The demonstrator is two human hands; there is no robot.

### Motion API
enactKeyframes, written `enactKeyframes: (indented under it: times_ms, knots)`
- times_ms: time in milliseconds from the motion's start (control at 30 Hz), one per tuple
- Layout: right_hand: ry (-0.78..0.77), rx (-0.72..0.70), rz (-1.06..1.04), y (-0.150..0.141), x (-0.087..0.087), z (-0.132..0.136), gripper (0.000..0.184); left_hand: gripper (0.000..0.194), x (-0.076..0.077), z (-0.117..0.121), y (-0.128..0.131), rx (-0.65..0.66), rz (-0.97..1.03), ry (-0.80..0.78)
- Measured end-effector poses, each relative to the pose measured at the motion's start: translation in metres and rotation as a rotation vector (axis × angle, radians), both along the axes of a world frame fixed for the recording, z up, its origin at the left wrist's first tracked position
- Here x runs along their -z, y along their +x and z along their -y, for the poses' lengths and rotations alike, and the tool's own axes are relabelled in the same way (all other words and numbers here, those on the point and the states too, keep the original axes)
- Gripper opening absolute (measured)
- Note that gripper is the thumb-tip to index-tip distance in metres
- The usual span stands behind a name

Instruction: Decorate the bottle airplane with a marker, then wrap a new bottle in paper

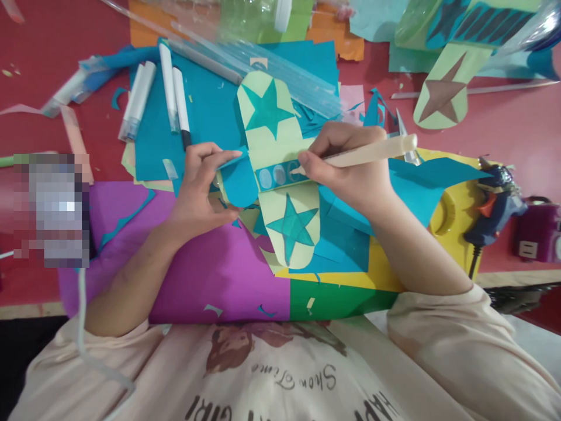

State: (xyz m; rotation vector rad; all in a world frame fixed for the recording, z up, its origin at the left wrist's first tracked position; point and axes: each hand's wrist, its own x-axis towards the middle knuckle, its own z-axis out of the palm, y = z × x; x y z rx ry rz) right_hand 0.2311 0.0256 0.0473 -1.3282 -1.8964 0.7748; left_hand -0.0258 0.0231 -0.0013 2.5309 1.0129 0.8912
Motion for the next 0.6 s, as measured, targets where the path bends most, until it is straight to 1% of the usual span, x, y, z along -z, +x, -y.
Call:
enactKeyframes:
  times_ms: [367, 500, 600]
  knots:
    - [0.069, 0.065, -0.049, 0.0014, 0.0059, -0.0011, 0.044, 0.061, 0.0008, 0.0000, -0.0003, 0.001, -0.011, 0.012]
    - [0.081, 0.058, -0.034, 0.0028, 0.0077, -0.0011, 0.042, 0.062, 0.0008, 0.0004, -0.0001, -0.011, 0.005, -0.034]
    - [0.076, 0.048, -0.011, 0.0021, 0.0055, -0.0003, 0.042, 0.062, 0.0009, 0.0011, 0.0006, -0.030, 0.018, -0.037]
